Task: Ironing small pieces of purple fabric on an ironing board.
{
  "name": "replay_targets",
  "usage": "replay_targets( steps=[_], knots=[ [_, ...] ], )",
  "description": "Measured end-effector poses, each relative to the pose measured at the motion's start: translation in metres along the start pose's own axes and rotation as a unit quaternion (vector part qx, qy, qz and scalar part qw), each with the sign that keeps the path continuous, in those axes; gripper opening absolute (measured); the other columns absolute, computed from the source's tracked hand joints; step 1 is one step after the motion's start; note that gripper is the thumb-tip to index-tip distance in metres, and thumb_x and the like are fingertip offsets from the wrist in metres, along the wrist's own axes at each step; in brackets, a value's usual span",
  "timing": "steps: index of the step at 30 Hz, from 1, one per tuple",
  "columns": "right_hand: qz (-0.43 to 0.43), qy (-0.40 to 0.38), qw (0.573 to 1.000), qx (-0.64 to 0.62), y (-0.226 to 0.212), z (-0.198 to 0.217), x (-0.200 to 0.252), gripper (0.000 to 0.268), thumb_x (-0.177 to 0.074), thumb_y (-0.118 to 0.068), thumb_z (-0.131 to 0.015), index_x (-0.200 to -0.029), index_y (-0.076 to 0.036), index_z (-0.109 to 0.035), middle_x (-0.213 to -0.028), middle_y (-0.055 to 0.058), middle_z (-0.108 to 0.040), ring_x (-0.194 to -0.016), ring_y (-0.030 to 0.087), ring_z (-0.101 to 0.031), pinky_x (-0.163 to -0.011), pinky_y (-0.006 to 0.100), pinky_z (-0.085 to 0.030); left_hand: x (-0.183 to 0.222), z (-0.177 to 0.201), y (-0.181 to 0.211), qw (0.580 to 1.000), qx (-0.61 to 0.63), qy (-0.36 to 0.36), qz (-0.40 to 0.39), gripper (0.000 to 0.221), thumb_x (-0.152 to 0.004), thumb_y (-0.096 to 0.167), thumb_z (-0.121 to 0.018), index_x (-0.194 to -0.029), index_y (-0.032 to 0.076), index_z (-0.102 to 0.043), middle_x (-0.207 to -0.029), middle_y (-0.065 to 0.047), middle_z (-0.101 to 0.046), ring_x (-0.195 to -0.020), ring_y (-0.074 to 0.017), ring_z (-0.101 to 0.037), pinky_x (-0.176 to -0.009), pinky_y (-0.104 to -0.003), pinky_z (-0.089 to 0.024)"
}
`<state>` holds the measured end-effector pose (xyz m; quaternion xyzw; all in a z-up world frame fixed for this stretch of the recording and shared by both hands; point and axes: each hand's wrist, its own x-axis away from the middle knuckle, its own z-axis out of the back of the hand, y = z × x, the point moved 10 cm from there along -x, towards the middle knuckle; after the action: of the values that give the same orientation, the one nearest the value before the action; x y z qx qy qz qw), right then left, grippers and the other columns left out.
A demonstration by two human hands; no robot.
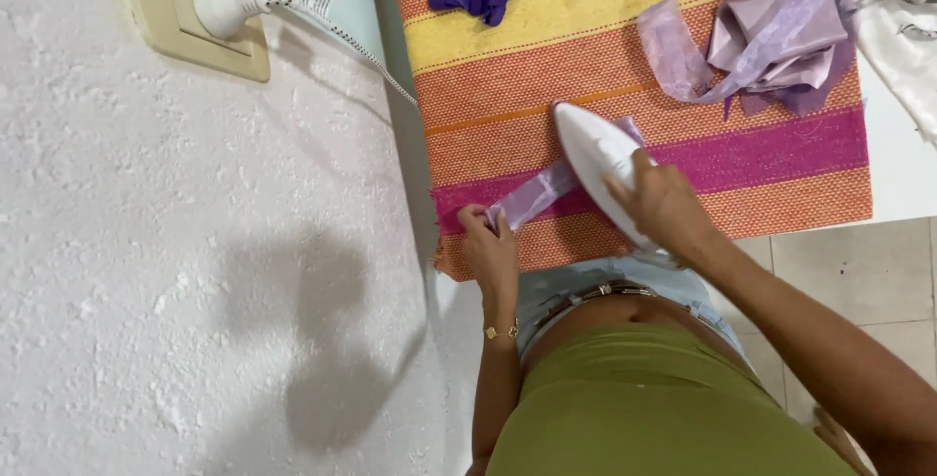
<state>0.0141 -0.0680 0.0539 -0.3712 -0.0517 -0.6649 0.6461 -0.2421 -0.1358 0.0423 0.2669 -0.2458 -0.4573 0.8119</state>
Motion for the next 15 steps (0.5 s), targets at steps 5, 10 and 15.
replay_targets(
  steps=[5, 10, 15],
  knots=[
    [-0.031, 0.076, 0.99, -0.117, 0.039, 0.038, -0.021, 0.054, -0.112, -0.048, -0.067, -0.12, 0.006, -0.066, -0.054, 0.019, -0.069, -0.053, 0.036, -0.075, -0.065, 0.048, -0.062, 0.002, -0.007, -0.023, 0.998, 0.047, 0.028, 0.015, 0.032, -0.101, 0.02, -0.075, -0.121, 0.014, -0.051, -0.086, -0.009, -0.079, -0.076, -0.0371, -0.077, -0.075, -0.045, -0.058],
    [0.006, -0.004, 1.0, -0.031, -0.018, -0.007, -0.006, 0.06, -0.108, -0.051, -0.06, -0.132, 0.004, -0.064, -0.075, 0.028, -0.076, -0.081, 0.047, -0.081, -0.077, 0.058, -0.065, -0.003, -0.018, -0.04, 0.998, 0.047, 0.037, 0.005, 0.037, -0.099, 0.018, -0.076, -0.125, 0.015, -0.049, -0.088, -0.01, -0.078, -0.077, -0.0389, -0.075, -0.076, -0.048, -0.056],
    [0.065, 0.038, 0.997, -0.033, -0.049, -0.028, -0.034, 0.056, -0.107, -0.048, -0.063, -0.127, 0.005, -0.063, -0.098, 0.039, -0.074, -0.098, 0.06, -0.076, -0.083, 0.067, -0.063, -0.001, -0.024, -0.052, 0.997, 0.065, 0.048, -0.003, 0.037, -0.1, 0.015, -0.074, -0.126, 0.016, -0.048, -0.084, -0.005, -0.075, -0.075, -0.0316, -0.072, -0.077, -0.042, -0.056]
  ],
)
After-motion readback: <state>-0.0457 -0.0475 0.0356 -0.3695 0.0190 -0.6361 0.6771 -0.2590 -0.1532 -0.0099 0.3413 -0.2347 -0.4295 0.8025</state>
